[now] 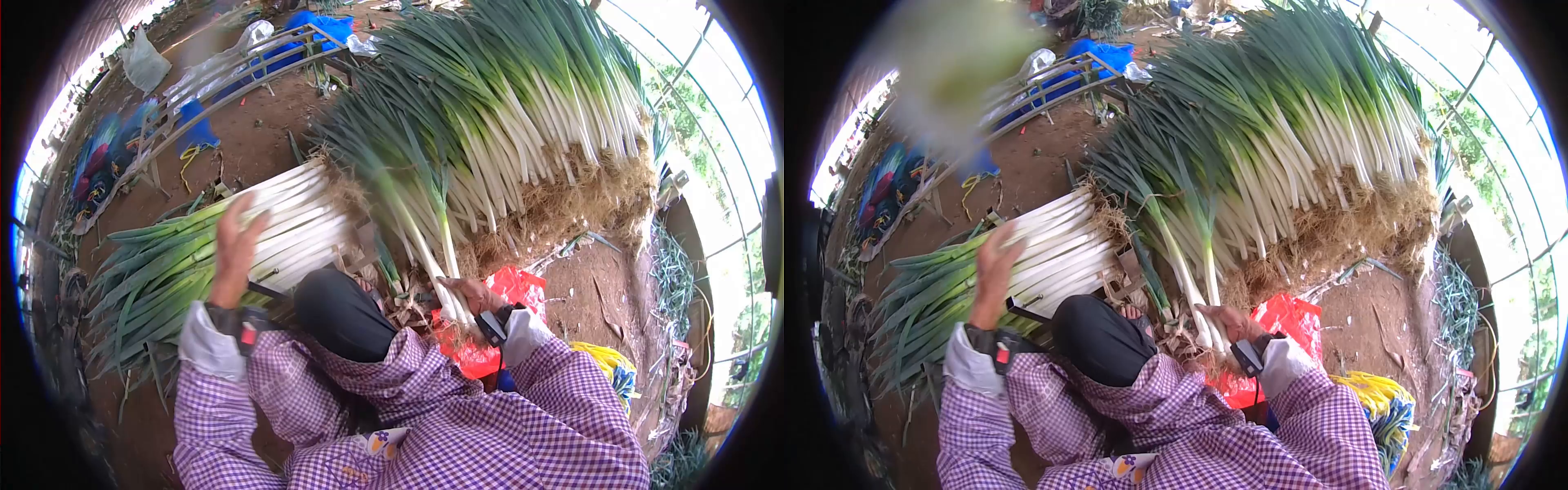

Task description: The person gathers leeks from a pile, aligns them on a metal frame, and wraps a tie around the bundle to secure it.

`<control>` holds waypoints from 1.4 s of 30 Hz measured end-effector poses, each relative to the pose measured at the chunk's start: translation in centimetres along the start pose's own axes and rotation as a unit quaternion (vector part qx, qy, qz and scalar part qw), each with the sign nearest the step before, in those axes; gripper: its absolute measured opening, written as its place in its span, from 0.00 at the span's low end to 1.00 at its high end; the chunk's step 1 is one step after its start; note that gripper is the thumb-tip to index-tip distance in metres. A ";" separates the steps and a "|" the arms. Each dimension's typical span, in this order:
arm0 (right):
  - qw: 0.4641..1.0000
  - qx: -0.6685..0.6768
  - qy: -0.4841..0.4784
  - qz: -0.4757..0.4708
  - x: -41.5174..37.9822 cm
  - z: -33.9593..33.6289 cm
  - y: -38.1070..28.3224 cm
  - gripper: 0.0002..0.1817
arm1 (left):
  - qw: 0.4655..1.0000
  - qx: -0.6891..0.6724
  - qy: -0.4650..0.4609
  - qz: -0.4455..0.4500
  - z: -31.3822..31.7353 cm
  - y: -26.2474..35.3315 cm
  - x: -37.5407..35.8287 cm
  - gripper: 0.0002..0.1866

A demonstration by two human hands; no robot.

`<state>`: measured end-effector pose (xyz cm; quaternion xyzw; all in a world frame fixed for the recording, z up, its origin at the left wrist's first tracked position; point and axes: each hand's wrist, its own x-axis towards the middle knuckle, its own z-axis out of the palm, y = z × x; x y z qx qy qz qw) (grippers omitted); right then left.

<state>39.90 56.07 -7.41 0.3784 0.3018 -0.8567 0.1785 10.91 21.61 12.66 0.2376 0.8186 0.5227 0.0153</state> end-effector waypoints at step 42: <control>0.723 -0.453 0.239 -0.464 -19.9 11.1 -10.5 0.15 | 0.803 -0.402 -0.023 -0.439 39.8 -6.9 -18.1 0.08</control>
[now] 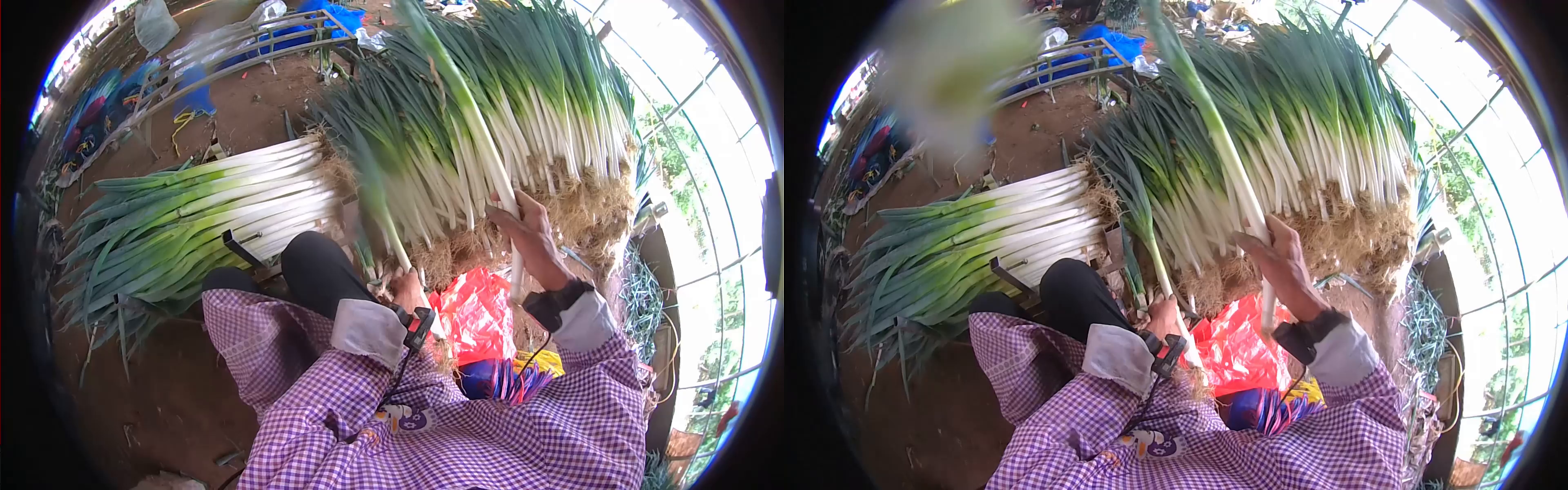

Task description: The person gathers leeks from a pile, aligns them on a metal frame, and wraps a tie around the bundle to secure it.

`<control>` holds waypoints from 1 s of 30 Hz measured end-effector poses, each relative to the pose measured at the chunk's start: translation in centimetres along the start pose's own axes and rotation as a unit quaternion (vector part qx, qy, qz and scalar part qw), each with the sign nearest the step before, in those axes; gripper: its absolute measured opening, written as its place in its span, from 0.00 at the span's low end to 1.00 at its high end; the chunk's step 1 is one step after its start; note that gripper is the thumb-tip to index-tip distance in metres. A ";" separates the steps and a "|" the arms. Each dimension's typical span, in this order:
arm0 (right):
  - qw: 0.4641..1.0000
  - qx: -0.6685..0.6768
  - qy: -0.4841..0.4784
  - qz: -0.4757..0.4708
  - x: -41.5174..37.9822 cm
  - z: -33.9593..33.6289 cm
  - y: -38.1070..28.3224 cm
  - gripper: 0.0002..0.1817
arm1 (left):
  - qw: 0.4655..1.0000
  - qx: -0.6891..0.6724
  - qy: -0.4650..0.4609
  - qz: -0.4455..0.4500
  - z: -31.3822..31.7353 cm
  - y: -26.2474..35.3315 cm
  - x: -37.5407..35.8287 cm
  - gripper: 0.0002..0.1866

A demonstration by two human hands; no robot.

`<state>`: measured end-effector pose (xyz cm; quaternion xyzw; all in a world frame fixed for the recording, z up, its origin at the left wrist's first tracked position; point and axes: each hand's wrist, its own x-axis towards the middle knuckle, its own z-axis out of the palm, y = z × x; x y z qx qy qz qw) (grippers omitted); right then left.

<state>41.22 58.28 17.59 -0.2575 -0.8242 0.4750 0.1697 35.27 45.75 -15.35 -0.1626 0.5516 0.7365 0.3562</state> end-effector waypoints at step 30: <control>0.914 0.168 -0.276 0.246 -2.1 7.5 13.6 0.13 | 0.998 0.019 -0.021 -0.062 0.4 2.7 -1.1 0.24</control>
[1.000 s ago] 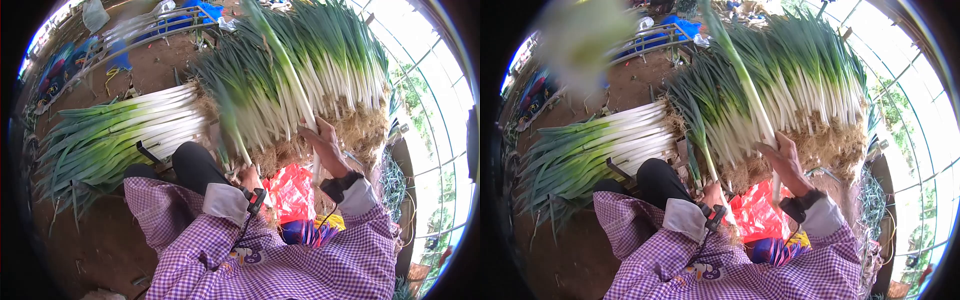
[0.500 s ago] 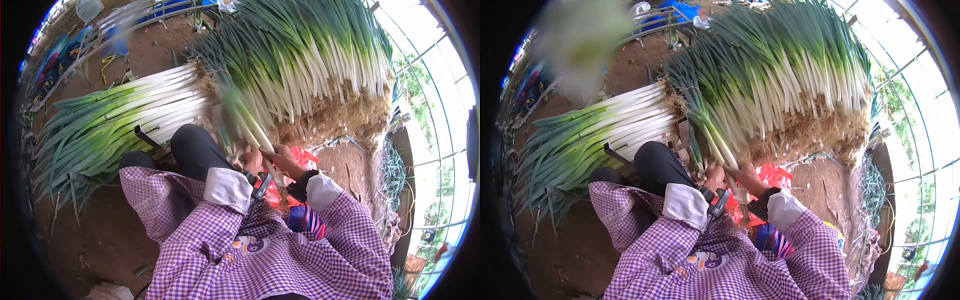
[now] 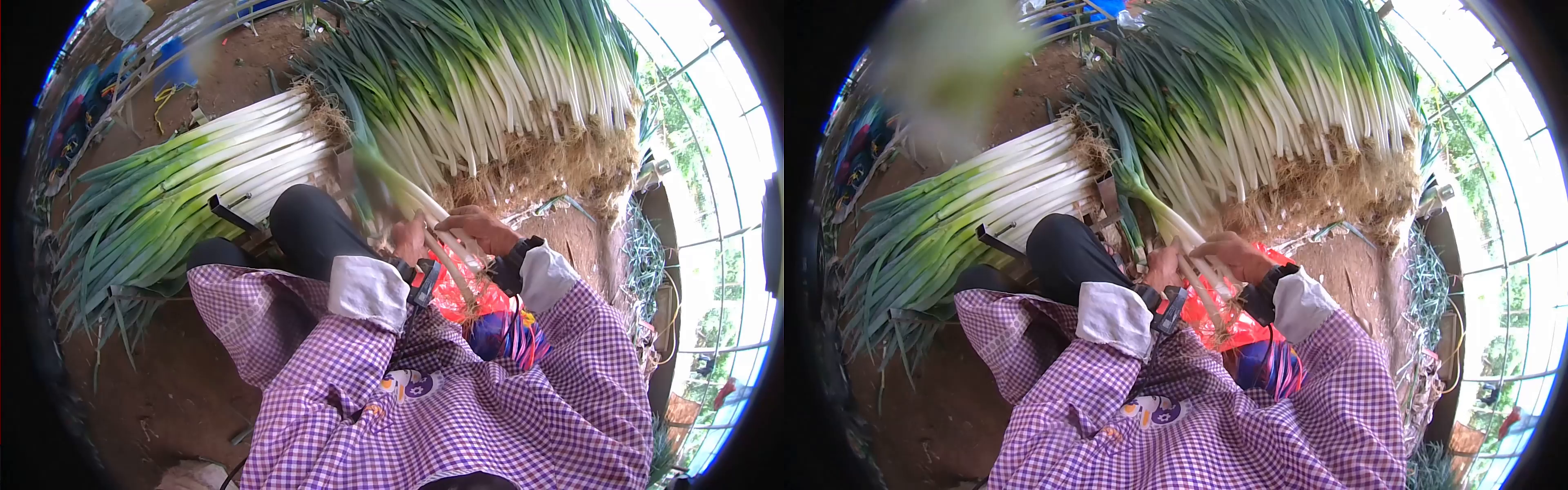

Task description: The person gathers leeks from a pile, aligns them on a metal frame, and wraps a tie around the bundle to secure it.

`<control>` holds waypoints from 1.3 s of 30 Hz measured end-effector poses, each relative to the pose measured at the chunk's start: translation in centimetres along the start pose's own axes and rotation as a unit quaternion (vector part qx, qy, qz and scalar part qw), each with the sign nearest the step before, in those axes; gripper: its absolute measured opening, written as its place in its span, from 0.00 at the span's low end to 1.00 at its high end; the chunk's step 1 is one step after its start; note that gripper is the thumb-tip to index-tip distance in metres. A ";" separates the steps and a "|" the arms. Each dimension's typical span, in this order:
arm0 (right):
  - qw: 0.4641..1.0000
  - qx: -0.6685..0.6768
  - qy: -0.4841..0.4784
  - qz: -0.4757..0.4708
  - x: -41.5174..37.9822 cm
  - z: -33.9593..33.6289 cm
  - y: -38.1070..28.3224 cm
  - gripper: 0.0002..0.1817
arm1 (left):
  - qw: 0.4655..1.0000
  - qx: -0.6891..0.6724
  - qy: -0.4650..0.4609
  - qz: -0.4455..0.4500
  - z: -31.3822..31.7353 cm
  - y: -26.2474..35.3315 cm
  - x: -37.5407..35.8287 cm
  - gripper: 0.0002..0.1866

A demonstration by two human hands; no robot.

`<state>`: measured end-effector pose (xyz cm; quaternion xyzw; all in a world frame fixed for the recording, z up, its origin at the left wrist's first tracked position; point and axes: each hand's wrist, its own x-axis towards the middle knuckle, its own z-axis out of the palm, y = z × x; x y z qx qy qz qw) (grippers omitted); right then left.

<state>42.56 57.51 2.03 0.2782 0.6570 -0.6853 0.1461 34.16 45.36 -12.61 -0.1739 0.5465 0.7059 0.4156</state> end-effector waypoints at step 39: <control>0.979 0.096 0.156 -0.088 -7.8 1.0 -4.2 0.14 | 0.986 0.023 -0.154 -0.060 -0.9 0.9 -0.8 0.14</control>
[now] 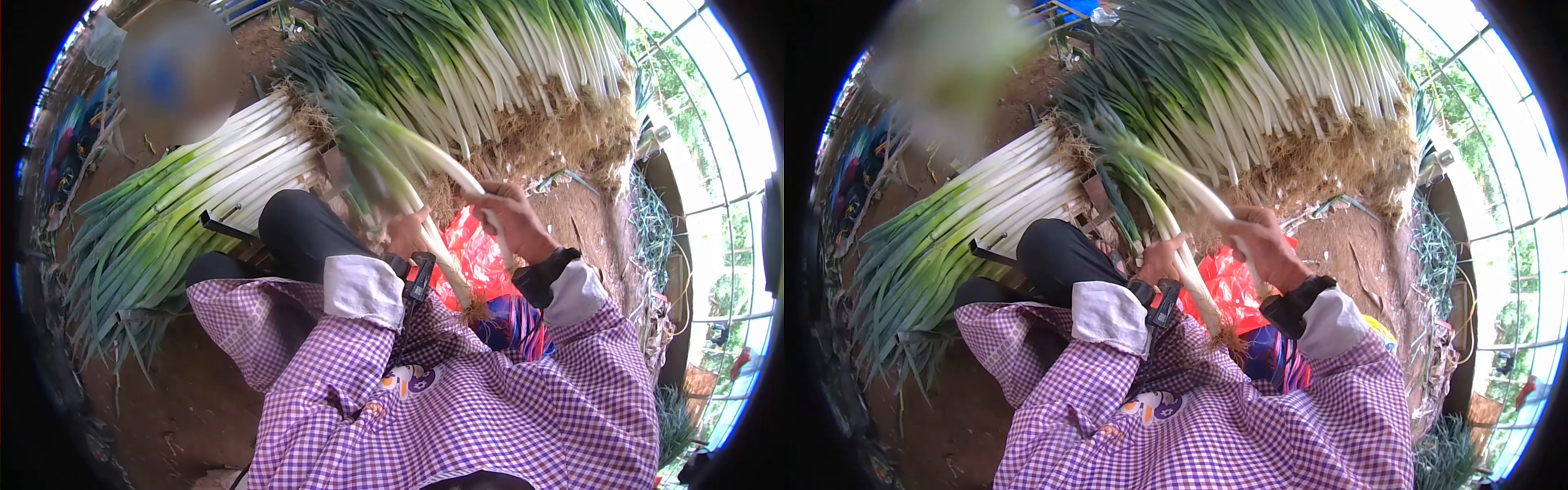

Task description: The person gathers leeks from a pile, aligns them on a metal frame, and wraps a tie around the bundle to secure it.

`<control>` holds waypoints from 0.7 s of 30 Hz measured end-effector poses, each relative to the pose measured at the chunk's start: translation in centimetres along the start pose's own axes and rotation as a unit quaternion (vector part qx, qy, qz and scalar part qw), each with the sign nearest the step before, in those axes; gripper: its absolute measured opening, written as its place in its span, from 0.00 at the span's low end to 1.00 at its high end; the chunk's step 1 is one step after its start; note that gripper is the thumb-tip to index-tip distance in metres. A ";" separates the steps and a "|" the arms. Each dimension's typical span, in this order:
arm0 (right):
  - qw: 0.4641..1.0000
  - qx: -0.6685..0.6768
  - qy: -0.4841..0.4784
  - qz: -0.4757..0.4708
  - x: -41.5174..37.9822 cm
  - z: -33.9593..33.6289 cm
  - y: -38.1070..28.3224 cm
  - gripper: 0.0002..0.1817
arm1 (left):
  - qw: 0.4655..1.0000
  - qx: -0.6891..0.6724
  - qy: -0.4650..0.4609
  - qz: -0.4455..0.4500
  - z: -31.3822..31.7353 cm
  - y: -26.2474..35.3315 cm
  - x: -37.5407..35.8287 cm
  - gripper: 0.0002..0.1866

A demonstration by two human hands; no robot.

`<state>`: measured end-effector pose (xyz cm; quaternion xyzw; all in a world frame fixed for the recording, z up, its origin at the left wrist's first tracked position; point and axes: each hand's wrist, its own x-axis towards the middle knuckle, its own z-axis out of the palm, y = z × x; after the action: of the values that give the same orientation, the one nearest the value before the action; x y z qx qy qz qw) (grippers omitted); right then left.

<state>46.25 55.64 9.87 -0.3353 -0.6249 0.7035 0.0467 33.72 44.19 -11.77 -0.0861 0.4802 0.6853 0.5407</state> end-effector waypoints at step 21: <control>0.988 -0.091 -0.072 0.104 1.8 0.7 6.1 0.27 | 0.992 -0.107 -0.010 -0.073 1.2 1.2 -1.2 0.14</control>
<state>46.63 54.57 3.61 -0.3502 -0.6495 0.6671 -0.1026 33.75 44.36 -9.70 -0.1712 0.3911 0.6921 0.5820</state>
